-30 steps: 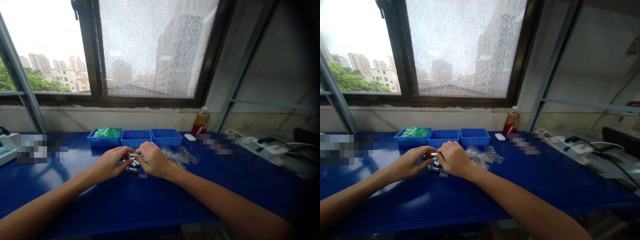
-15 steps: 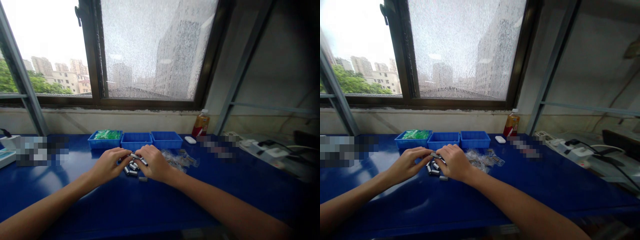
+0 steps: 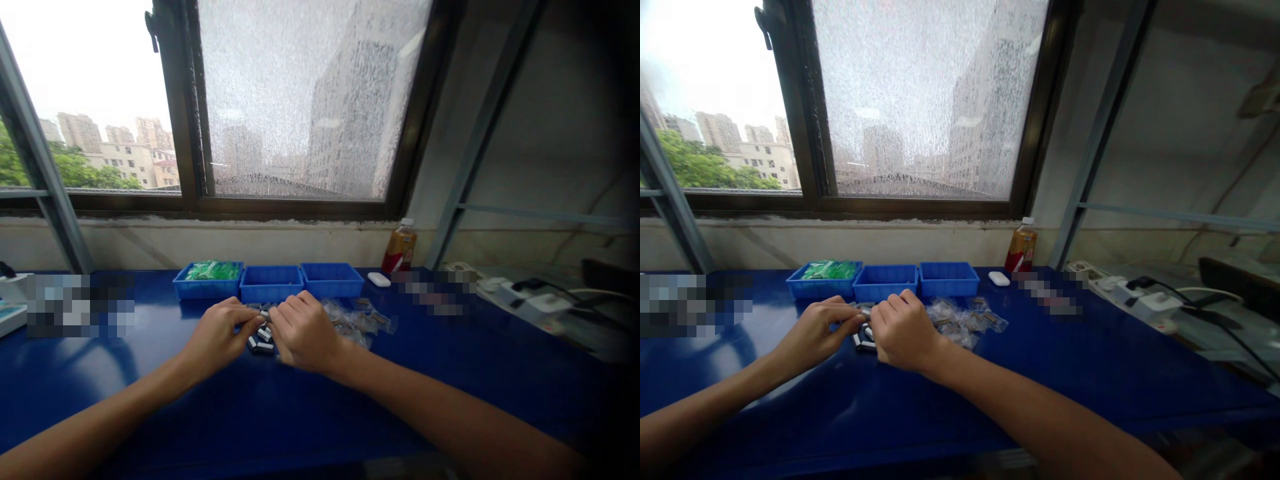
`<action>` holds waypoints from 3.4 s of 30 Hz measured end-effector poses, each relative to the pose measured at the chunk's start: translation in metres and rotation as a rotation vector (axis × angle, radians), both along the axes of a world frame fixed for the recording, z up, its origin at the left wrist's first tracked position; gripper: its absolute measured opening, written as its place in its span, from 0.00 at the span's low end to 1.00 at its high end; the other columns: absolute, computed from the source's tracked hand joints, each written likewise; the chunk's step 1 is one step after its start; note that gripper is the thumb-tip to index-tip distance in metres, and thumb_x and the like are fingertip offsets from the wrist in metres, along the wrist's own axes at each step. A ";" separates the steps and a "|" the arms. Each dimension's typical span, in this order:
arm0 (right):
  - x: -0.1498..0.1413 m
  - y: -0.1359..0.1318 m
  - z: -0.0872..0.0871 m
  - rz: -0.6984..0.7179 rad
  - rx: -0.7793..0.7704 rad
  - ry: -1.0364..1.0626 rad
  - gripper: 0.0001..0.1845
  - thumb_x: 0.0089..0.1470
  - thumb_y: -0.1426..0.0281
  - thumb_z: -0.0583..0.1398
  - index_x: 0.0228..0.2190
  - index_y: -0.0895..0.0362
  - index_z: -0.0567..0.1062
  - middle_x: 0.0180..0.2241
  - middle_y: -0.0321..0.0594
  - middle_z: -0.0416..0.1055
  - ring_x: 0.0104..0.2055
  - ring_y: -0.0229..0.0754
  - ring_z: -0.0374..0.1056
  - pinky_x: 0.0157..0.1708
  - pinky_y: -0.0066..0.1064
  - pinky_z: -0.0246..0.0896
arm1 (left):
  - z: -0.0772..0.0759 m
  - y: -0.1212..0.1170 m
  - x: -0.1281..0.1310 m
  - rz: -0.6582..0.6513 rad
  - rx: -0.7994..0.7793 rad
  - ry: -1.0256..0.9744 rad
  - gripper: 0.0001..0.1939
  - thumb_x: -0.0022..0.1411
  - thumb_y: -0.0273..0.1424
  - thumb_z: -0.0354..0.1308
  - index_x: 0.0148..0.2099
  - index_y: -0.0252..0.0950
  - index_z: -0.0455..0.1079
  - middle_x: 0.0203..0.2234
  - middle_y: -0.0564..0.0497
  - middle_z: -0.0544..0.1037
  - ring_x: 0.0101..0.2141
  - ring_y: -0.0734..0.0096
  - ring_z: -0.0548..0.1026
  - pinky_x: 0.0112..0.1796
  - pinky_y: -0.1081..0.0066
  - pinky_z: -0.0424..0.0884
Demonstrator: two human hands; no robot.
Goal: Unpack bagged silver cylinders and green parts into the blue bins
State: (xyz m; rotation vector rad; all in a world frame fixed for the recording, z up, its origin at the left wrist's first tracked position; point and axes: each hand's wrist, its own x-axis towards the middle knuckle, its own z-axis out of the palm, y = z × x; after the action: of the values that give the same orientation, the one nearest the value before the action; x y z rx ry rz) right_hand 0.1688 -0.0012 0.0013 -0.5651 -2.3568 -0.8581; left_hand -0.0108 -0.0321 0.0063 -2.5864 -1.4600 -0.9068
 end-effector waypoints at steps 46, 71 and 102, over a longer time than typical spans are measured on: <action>0.027 0.086 -0.005 -0.233 -0.288 0.397 0.03 0.52 0.70 0.55 0.30 0.57 0.69 0.30 0.41 0.66 0.35 0.42 0.60 0.35 0.32 0.55 | -0.023 0.035 -0.042 0.085 -0.168 0.212 0.14 0.60 0.33 0.47 0.47 0.40 0.66 0.41 0.47 0.68 0.40 0.63 0.70 0.43 0.64 0.65; 0.008 0.033 -0.010 -0.004 -0.450 0.184 0.05 0.55 0.71 0.53 0.31 0.59 0.67 0.30 0.40 0.69 0.32 0.39 0.61 0.33 0.30 0.51 | -0.012 0.038 -0.046 0.016 -0.298 0.262 0.11 0.57 0.34 0.51 0.43 0.41 0.65 0.32 0.51 0.72 0.34 0.65 0.71 0.33 0.71 0.64; -0.006 -0.002 -0.011 0.251 -0.582 0.243 0.15 0.45 0.83 0.49 0.36 0.58 0.60 0.33 0.43 0.66 0.36 0.41 0.64 0.38 0.32 0.61 | 0.001 -0.007 0.006 -0.077 -0.105 -0.022 0.07 0.61 0.34 0.49 0.34 0.35 0.63 0.27 0.52 0.70 0.28 0.72 0.68 0.29 0.73 0.62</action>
State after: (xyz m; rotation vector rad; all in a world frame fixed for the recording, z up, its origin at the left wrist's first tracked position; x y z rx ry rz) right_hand 0.1633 -0.0028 -0.0092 -0.5420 -2.3667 0.0230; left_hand -0.0046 -0.0390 0.0076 -2.7334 -1.4608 -0.8934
